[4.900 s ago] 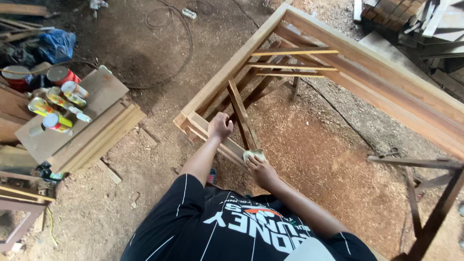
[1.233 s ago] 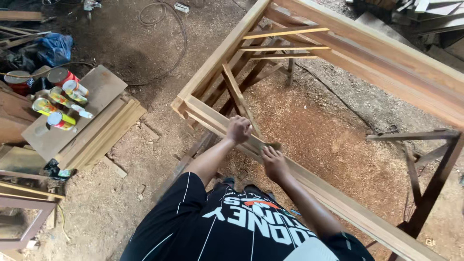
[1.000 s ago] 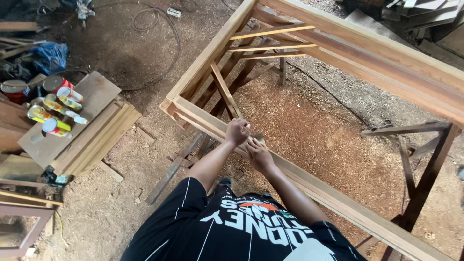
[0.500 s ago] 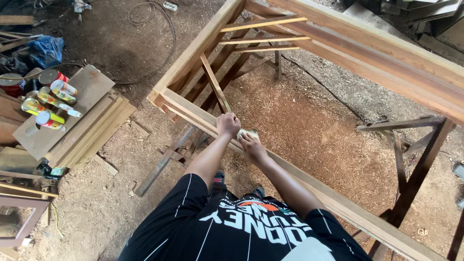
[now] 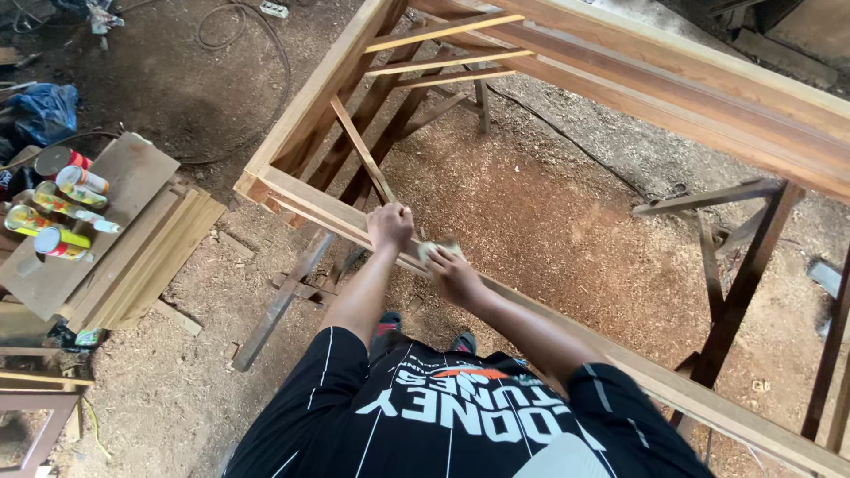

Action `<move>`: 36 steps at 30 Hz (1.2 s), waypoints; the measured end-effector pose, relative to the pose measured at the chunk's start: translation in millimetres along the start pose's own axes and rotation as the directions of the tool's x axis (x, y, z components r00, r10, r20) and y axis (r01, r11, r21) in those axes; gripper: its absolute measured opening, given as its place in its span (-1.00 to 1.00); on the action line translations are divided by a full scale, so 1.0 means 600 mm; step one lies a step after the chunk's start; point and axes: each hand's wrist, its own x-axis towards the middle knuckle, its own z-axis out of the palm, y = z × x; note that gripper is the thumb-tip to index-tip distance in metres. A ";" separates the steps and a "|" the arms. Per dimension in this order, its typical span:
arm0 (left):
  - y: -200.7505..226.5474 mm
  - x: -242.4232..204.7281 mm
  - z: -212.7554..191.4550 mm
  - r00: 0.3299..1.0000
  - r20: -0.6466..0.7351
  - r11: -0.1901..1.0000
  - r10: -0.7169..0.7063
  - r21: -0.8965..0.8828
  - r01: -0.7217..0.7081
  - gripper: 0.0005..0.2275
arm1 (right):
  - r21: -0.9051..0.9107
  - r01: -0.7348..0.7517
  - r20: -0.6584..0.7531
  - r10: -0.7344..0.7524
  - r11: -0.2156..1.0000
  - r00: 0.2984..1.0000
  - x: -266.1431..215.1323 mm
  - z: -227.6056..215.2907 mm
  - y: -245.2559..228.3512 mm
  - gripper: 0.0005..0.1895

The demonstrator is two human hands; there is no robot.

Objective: The person sands the surfaces and edges of a large rectangular wooden frame using a piece of sandpaper held in their hand.

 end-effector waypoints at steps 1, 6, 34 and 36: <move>-0.007 -0.001 0.003 0.996 -0.073 0.998 0.045 -0.043 -0.049 -0.73 | 0.016 -0.019 -0.027 0.020 1.000 0.999 0.023 0.017 -0.004 -0.67; -0.020 0.005 0.014 0.976 -0.191 0.987 0.103 -0.104 -0.124 -0.68 | 0.122 -0.054 -0.015 0.056 0.991 0.998 0.013 0.019 -0.012 -0.64; 0.015 -0.012 -0.016 1.000 -0.006 1.000 0.003 0.016 -0.003 -0.66 | 0.135 -0.066 -0.006 0.067 0.989 0.998 -0.055 -0.007 -0.006 -0.64; 0.012 -0.012 -0.013 0.999 -0.032 0.999 0.032 0.033 -0.031 -0.66 | 0.077 -0.071 -0.011 0.072 0.995 0.997 -0.012 0.010 -0.006 -0.63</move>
